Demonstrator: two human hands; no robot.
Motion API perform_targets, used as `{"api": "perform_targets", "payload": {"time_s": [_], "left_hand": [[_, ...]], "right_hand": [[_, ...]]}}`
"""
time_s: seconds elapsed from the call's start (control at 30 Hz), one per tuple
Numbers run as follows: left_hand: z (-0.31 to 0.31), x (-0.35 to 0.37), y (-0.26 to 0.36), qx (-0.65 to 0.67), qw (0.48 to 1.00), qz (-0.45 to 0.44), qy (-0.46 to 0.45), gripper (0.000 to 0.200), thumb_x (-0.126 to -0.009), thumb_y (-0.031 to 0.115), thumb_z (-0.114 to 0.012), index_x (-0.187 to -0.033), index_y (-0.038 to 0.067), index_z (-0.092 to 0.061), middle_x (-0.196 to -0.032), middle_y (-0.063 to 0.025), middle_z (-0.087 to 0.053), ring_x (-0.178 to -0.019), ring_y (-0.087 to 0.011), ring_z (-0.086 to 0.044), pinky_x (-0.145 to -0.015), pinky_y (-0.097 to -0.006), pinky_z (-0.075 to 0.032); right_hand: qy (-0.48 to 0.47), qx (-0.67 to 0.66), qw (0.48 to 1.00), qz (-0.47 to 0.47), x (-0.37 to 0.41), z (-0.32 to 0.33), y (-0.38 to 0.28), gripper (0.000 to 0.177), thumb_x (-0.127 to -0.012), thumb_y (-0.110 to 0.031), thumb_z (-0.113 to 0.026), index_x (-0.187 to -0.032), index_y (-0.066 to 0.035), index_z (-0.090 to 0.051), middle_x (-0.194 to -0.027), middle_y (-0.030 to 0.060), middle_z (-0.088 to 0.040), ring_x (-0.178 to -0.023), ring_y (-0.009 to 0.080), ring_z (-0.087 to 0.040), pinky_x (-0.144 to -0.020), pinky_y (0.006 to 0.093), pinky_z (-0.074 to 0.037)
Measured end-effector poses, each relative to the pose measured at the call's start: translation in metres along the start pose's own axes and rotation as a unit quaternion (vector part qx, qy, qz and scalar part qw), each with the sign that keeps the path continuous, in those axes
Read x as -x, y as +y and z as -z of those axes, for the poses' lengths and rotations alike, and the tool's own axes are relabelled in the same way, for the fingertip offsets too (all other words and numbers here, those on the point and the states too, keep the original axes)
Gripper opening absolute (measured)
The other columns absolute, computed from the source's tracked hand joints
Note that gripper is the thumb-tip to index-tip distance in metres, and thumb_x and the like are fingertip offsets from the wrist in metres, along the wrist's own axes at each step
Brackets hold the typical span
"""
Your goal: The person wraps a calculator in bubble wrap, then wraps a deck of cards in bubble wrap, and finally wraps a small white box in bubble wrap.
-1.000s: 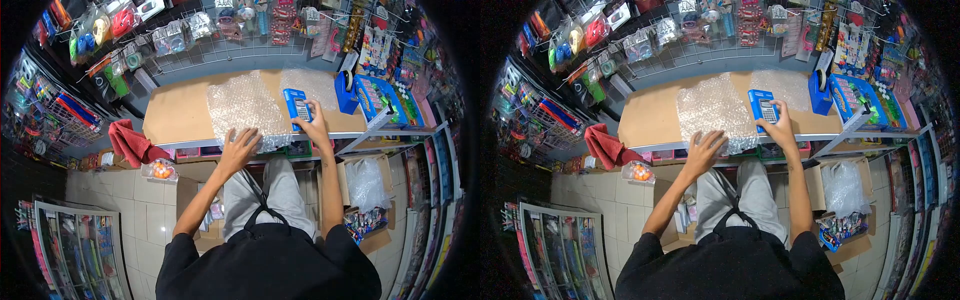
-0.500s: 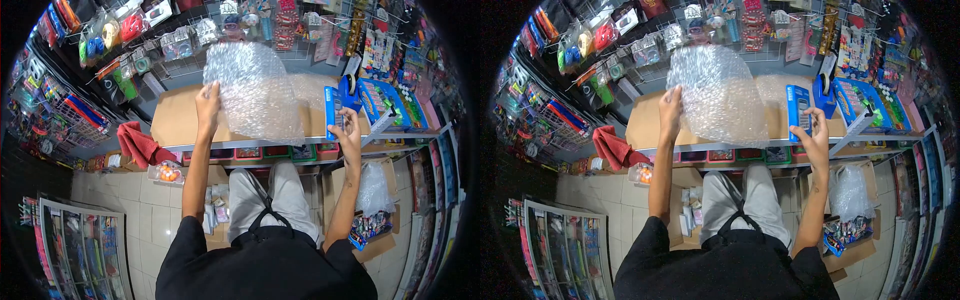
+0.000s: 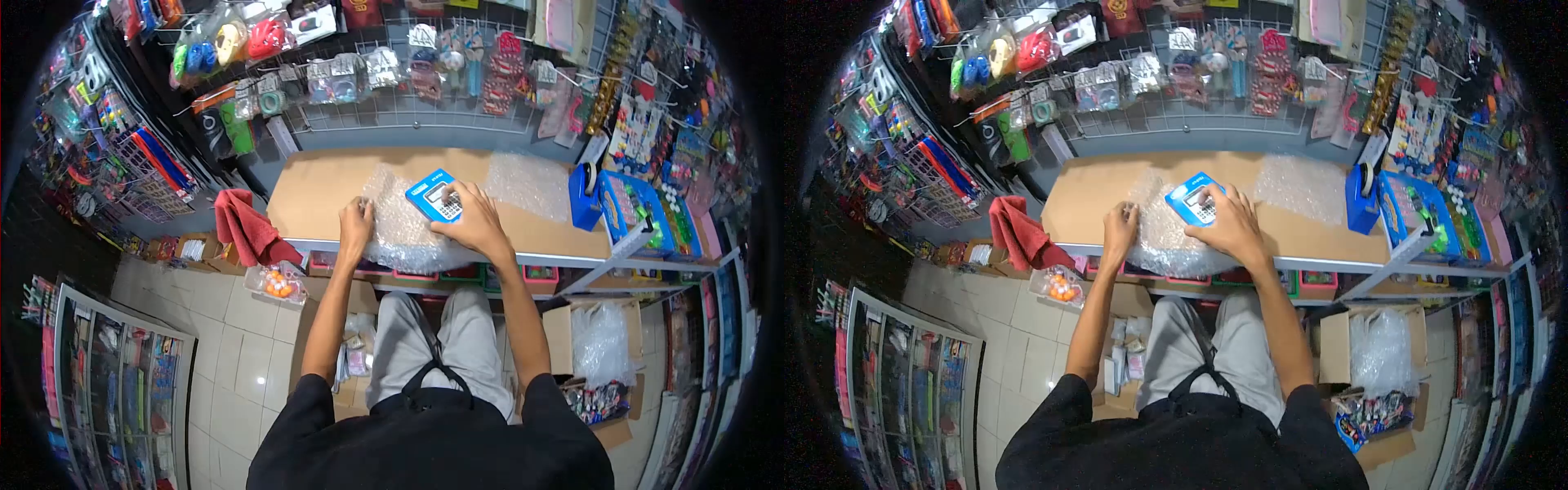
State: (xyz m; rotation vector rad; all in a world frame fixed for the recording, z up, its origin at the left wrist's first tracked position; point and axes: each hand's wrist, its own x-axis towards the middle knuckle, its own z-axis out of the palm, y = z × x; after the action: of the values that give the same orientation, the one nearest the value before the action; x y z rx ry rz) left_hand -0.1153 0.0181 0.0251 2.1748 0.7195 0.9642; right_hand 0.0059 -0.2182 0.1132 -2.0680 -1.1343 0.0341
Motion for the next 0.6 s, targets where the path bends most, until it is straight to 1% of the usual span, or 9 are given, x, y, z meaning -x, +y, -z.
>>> {"api": "perform_targets", "payload": {"time_s": [0.1,0.13,0.23,0.27,0.37,0.4,0.5,0.53,0.6], "left_hand": [[-0.009,-0.004,-0.016,-0.012,1.000,-0.006,0.001,0.025,-0.092,0.019,-0.065,-0.092,-0.006,-0.068,-0.079,-0.0262,-0.069,-0.077,-0.0369,-0.071,-0.069,-0.0443,-0.052],[-0.013,-0.007,-0.017,0.005,1.000,-0.001,0.004,0.026,-0.092,0.020,-0.066,-0.092,-0.006,-0.069,-0.080,-0.0265,-0.069,-0.078,-0.0372,-0.071,-0.070,-0.0440,-0.053],[-0.028,-0.008,-0.020,0.025,0.999,0.043,-0.004,0.028,-0.093,0.021,-0.064,-0.102,-0.006,-0.067,-0.086,-0.0274,-0.069,-0.085,-0.0398,-0.070,-0.076,-0.0438,-0.053],[-0.034,-0.003,-0.021,0.053,0.997,0.062,0.000,0.029,-0.093,0.020,-0.062,-0.105,-0.006,-0.065,-0.090,-0.0295,-0.069,-0.089,-0.0431,-0.069,-0.078,-0.0458,-0.052],[-0.050,0.011,-0.032,0.128,0.985,0.097,0.070,0.032,-0.095,0.020,-0.058,-0.113,-0.006,-0.059,-0.097,-0.0328,-0.067,-0.092,-0.0479,-0.066,-0.081,-0.0485,-0.051],[-0.052,0.016,-0.037,0.151,0.978,0.105,0.103,0.033,-0.095,0.020,-0.058,-0.116,-0.006,-0.057,-0.099,-0.0333,-0.066,-0.093,-0.0487,-0.065,-0.081,-0.0489,-0.050],[-0.027,0.038,-0.009,0.094,0.985,0.125,0.070,0.031,-0.096,0.020,-0.057,-0.115,-0.005,-0.053,-0.099,-0.0336,-0.065,-0.092,-0.0498,-0.064,-0.080,-0.0496,-0.049],[-0.019,0.041,-0.006,0.072,0.987,0.138,0.041,0.028,-0.095,0.020,-0.058,-0.107,-0.006,-0.056,-0.094,-0.0321,-0.066,-0.090,-0.0488,-0.065,-0.080,-0.0493,-0.049],[-0.005,0.046,-0.004,0.068,0.990,0.123,0.031,0.027,-0.094,0.020,-0.060,-0.103,-0.006,-0.058,-0.092,-0.0318,-0.066,-0.090,-0.0488,-0.065,-0.079,-0.0489,-0.049]], "right_hand": [[-0.012,0.036,0.999,0.018,-0.005,0.003,0.005,0.054,-0.064,-0.038,-0.080,-0.104,-0.012,-0.055,-0.118,0.0155,-0.059,-0.115,0.0370,-0.055,-0.102,0.0464,-0.036],[0.022,0.099,0.993,0.059,-0.003,0.000,0.007,0.054,-0.064,-0.040,-0.080,-0.104,-0.012,-0.055,-0.117,0.0149,-0.060,-0.115,0.0362,-0.055,-0.102,0.0459,-0.036],[-0.005,0.045,0.998,0.054,-0.007,-0.002,0.011,0.056,-0.065,-0.040,-0.080,-0.105,-0.012,-0.054,-0.116,0.0144,-0.060,-0.115,0.0358,-0.056,-0.102,0.0460,-0.036],[-0.003,0.007,0.999,0.034,-0.010,-0.005,0.011,0.056,-0.063,-0.041,-0.083,-0.104,-0.012,-0.058,-0.113,0.0161,-0.063,-0.111,0.0361,-0.059,-0.095,0.0460,-0.043],[0.001,-0.084,0.995,-0.061,-0.015,-0.042,0.033,0.054,-0.064,-0.042,-0.082,-0.102,-0.011,-0.059,-0.111,0.0173,-0.064,-0.109,0.0370,-0.061,-0.092,0.0469,-0.047],[-0.047,-0.111,0.985,-0.126,-0.015,-0.051,0.041,0.052,-0.065,-0.043,-0.082,-0.100,-0.011,-0.060,-0.112,0.0184,-0.063,-0.109,0.0369,-0.061,-0.091,0.0473,-0.048],[-0.038,-0.046,0.988,-0.143,-0.004,-0.064,0.041,0.053,-0.064,-0.043,-0.083,-0.100,-0.011,-0.061,-0.113,0.0193,-0.063,-0.108,0.0374,-0.061,-0.092,0.0451,-0.049],[-0.014,-0.019,0.993,-0.118,0.000,-0.067,0.041,0.054,-0.064,-0.045,-0.082,-0.100,-0.011,-0.061,-0.111,0.0179,-0.063,-0.108,0.0373,-0.061,-0.092,0.0451,-0.049],[-0.023,-0.027,0.996,-0.082,-0.003,-0.072,0.049,0.053,-0.064,-0.045,-0.082,-0.100,-0.012,-0.061,-0.111,0.0167,-0.063,-0.107,0.0372,-0.061,-0.091,0.0458,-0.049]]}}
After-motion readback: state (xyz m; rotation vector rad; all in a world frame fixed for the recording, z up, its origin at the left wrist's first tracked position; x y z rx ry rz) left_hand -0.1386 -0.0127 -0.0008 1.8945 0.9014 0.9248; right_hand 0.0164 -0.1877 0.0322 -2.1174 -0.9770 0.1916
